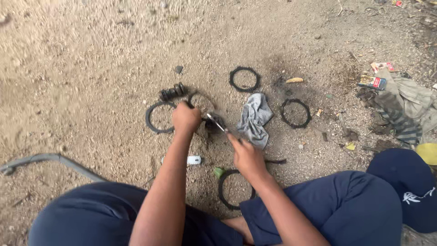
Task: The person cleans and reassembles mechanical components on the ground, using a cloth to wipe a circular part and a wrench to work on other metal pieces.
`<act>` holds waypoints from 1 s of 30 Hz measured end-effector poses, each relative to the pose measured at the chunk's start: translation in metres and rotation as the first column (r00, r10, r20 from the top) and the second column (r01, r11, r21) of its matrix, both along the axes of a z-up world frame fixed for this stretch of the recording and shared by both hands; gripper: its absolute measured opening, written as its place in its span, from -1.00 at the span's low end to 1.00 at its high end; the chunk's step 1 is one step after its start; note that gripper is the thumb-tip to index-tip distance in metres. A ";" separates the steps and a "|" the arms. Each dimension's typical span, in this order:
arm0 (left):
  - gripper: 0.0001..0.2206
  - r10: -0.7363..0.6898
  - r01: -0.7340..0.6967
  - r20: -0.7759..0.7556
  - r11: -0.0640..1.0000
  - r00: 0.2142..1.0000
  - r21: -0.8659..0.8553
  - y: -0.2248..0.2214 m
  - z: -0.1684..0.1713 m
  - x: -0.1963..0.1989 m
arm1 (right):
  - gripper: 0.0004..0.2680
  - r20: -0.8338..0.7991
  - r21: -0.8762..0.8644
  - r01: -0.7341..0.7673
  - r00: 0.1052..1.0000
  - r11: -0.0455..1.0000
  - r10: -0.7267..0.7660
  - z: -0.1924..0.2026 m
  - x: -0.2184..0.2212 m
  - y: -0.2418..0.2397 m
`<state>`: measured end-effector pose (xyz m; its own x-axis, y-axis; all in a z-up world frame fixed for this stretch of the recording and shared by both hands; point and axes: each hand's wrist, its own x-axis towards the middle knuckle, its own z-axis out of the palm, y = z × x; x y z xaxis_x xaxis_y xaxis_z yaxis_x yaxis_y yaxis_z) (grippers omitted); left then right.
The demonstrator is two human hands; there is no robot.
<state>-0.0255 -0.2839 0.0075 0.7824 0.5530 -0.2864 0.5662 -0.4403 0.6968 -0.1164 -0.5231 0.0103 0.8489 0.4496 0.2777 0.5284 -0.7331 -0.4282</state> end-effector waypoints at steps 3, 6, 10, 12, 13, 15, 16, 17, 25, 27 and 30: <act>-0.67 0.006 -0.004 0.035 0.999 0.999 -0.055 0.000 0.007 0.001 | -0.52 0.125 0.115 0.022 0.992 0.993 -0.036 0.008 0.002 -0.002; -0.66 0.002 -0.003 -0.006 0.993 1.000 -0.115 -0.003 0.008 0.001 | -0.53 0.201 0.122 0.003 0.979 0.992 -0.027 0.010 -0.002 -0.006; -0.65 0.013 -0.013 0.006 0.996 1.000 -0.085 -0.007 -0.001 -0.003 | -0.58 0.144 -0.089 0.024 0.989 0.996 -0.011 0.001 -0.006 -0.004; -0.64 0.006 -0.005 0.032 0.999 0.999 -0.032 0.002 -0.001 0.006 | -0.59 0.087 -0.052 0.038 0.996 0.998 -0.034 0.004 0.001 0.003; -0.64 0.005 -0.005 0.017 1.000 1.000 -0.016 0.003 -0.005 0.005 | -0.58 0.080 -0.011 0.042 0.996 0.999 -0.041 0.007 -0.002 0.000; -0.63 0.012 -0.012 0.005 1.000 1.000 -0.016 0.002 -0.014 -0.001 | -0.57 0.086 0.042 0.042 0.995 0.998 -0.046 0.007 -0.011 -0.001; -0.62 0.020 -0.019 0.010 0.999 1.000 -0.032 0.002 -0.017 -0.004 | -0.58 0.099 0.054 0.038 0.994 0.998 -0.043 0.004 -0.019 0.002; -0.62 0.034 -0.033 0.036 0.999 0.999 -0.040 0.005 -0.015 0.002 | -0.58 0.134 0.075 0.025 0.990 0.997 -0.035 0.001 -0.015 0.008; -0.61 0.020 -0.013 0.086 0.996 0.996 -0.084 0.005 -0.021 0.004 | -0.77 -0.727 0.622 0.469 0.643 0.628 0.240 -0.043 0.027 -0.005; -0.61 0.013 -0.007 0.065 0.996 0.998 -0.091 0.003 -0.016 0.004 | -0.81 -0.751 0.658 0.599 0.474 0.457 0.460 -0.033 0.026 -0.014; -0.61 0.002 -0.002 -0.002 0.996 1.000 -0.090 0.000 -0.011 0.000 | -0.83 -0.721 0.638 0.666 0.340 0.387 0.604 -0.014 0.019 -0.017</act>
<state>-0.0258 -0.2838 -0.0030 0.7809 0.5262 -0.3367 0.5683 -0.3746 0.7326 -0.0974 -0.5396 -0.0035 0.7721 0.4934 -0.4005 -0.5932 0.3336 -0.7327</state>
